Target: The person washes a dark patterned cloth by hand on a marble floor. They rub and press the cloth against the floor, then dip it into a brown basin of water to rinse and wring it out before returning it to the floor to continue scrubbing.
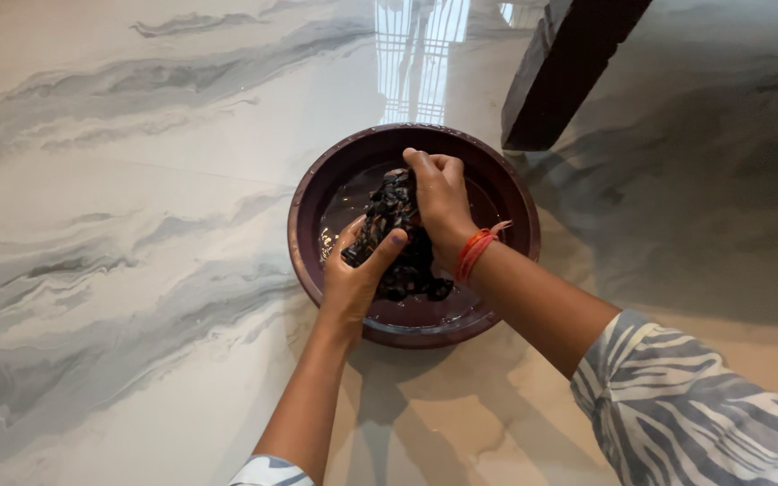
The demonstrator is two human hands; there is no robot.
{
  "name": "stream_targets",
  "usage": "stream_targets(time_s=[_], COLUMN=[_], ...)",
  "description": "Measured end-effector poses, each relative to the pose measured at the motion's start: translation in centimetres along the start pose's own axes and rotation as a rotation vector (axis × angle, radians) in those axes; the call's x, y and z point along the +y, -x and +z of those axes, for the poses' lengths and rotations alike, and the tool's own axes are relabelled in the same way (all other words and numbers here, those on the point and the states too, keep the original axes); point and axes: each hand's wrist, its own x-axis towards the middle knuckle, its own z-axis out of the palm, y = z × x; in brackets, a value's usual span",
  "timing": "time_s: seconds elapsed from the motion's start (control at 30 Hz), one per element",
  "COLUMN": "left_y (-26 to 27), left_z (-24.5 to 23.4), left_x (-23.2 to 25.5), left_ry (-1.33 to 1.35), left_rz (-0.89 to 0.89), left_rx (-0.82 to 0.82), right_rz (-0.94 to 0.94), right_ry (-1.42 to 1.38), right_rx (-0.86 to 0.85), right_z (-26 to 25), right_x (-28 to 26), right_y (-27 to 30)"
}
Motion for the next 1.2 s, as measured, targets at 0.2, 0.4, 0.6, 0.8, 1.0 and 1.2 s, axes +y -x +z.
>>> stream_targets(time_s=[0.2,0.4,0.6,0.8,1.0,1.2], left_y=[0.7,1.1,1.1,0.8,1.0,0.9], left_z=[-0.4,-1.0,-1.1,-1.1,-0.9,-0.8], left_x=[0.4,0.6,0.7,0.2,0.3,0.6], left_ry=[0.041,0.164,0.252,0.224,0.234,0.227], left_rz=[-0.112,-0.075,-0.056,-0.072,-0.069,-0.113], left_rx=[-0.080,-0.078,-0.085,-0.069,-0.047,-0.026], right_rz=[0.001,0.034,-0.168,-0.521,-0.417,-0.299], right_ry=[0.048,0.211,0.599,1.133,1.304,1.215], right_rx=[-0.029,-0.065,0.122,0.307,0.405,0.264], right_z=[-0.4,-0.9,-3.2,-7.2,-9.6,-12.1], right_x=[0.1,-0.8,0.9,4.6,6.5,7.5], right_y=[-0.2,0.5,-1.5,-3.6,-4.9,-4.5])
